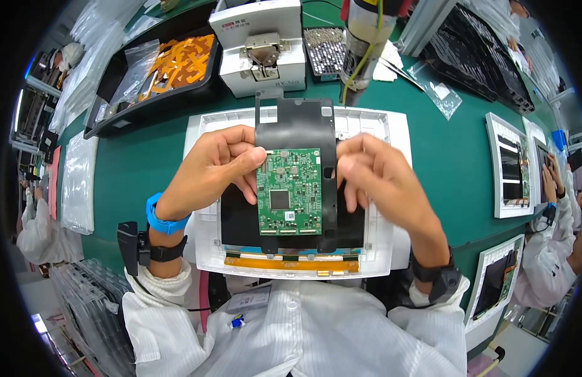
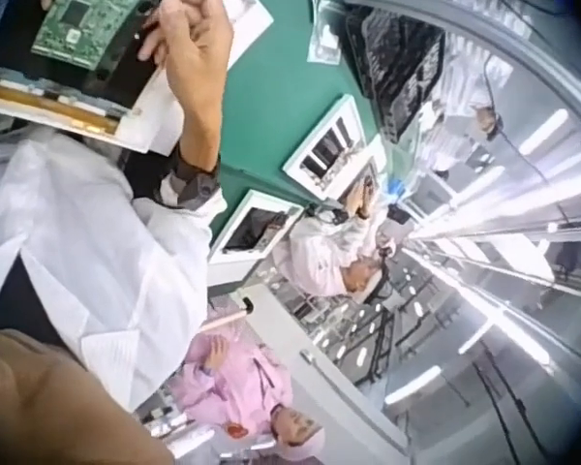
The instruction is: The person positions a black panel and a circuit board onto a white frame and secures them with a power screwdriver. Then, they place a smaller circuit board onto the frame and drive more screws into it.
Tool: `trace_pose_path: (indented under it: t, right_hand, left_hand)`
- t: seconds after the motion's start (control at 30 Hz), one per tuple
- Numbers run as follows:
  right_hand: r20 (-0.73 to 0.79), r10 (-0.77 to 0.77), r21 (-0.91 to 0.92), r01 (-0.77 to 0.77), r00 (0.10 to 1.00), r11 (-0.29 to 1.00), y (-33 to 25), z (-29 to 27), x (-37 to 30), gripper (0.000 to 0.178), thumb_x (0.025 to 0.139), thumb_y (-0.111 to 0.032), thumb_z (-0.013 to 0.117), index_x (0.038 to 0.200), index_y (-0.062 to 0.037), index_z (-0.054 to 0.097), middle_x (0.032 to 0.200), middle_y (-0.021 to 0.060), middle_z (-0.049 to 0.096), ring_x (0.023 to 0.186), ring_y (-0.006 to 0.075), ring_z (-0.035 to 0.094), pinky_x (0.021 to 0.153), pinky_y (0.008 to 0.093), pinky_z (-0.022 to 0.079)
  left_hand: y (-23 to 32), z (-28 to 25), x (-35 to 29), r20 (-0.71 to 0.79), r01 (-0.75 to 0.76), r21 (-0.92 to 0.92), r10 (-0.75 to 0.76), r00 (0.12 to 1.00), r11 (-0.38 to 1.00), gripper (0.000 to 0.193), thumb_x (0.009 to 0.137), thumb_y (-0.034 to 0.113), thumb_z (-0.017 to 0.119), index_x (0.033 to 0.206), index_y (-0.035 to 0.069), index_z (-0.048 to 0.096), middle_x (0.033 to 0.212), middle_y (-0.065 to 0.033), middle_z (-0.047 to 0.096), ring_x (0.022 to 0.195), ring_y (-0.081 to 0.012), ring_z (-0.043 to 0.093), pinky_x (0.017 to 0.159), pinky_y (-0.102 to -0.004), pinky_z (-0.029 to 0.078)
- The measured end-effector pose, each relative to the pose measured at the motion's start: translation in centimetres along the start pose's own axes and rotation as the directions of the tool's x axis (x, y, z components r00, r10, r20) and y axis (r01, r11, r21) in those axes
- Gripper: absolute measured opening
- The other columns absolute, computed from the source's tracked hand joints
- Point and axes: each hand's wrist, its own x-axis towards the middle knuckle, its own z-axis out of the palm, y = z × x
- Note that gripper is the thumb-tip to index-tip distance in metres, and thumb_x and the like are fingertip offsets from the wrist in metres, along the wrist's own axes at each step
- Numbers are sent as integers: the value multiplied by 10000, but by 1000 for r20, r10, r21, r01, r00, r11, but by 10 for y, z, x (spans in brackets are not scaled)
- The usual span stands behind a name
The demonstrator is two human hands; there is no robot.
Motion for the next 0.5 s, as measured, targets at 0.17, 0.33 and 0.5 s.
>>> trace_pose_path:
  t: [0.17, 0.33, 0.5]
  right_hand:
    - [-99, -17, 20, 19, 995, 1000, -4, -10, 27, 380, 1058, -289, 587, 1242, 43, 560, 746, 51, 650, 520, 82, 584, 469, 201, 410]
    - [-186, -91, 81, 107, 978, 991, 3, -7, 38, 400, 1046, -319, 612, 1246, 27, 586, 709, 33, 636, 456, 48, 529, 412, 185, 370]
    - [-169, -101, -22, 99, 980, 995, -2, -12, 36, 332, 1045, -290, 621, 1181, 12, 634, 773, 41, 668, 465, 29, 520, 418, 181, 392]
  left_hand:
    - [3, 12, 7, 19, 39, -14, -38, 999, 999, 206, 1054, 159, 596, 996, -36, 562, 829, -66, 678, 694, -107, 692, 582, -244, 599]
    - [2, 23, 5, 56, 51, 20, -52, 997, 999, 212, 1055, 162, 594, 1006, -41, 559, 845, -72, 681, 701, -113, 696, 585, -249, 601]
    - [-3, 29, 5, 73, 70, 13, -71, 995, 997, 216, 1057, 163, 591, 1005, -43, 553, 854, -73, 682, 706, -117, 698, 588, -256, 604]
